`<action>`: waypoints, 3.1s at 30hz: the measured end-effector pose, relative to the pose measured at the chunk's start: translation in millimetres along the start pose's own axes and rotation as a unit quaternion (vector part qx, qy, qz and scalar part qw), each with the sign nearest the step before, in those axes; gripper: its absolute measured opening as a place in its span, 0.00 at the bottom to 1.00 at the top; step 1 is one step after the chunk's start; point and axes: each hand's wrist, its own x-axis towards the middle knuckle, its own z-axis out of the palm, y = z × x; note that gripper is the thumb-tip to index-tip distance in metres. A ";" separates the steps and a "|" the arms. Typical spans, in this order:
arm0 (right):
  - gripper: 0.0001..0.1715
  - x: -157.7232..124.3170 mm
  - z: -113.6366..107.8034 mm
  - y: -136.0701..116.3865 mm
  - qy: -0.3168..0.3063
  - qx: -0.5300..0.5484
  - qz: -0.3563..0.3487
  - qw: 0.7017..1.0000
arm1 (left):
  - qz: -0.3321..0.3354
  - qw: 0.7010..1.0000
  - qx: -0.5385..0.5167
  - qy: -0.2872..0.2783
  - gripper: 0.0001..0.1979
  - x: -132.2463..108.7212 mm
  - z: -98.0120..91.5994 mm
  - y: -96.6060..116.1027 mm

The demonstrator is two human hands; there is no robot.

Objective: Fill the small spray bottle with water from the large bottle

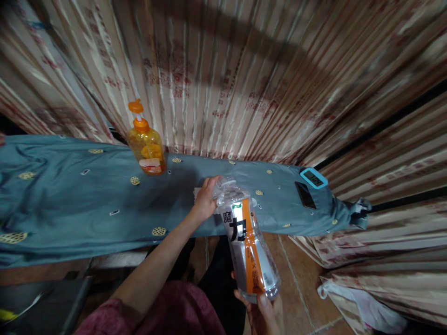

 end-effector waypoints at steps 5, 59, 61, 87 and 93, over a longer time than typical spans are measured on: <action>0.26 0.0 -0.1 -1.7 -0.009 -0.004 0.003 1.000 | -0.007 1.000 0.001 0.000 0.29 -0.6 -1.1 2.2; 0.29 4.7 -0.3 -0.7 0.035 -0.021 0.015 0.999 | -0.007 1.000 -0.010 -0.004 0.29 -1.3 -0.6 2.8; 0.30 4.8 1.9 -0.9 0.042 -0.030 0.013 0.999 | -0.006 1.000 -0.010 -0.003 0.29 -1.2 -0.5 2.7; 0.27 2.5 -0.7 -1.0 0.019 -0.012 0.017 1.000 | -0.001 1.000 -0.005 0.003 0.29 -1.9 -0.2 2.4; 0.28 2.6 -2.3 -0.1 0.019 -0.010 0.014 1.000 | 0.006 1.000 -0.012 0.008 0.30 -1.8 2.0 -1.3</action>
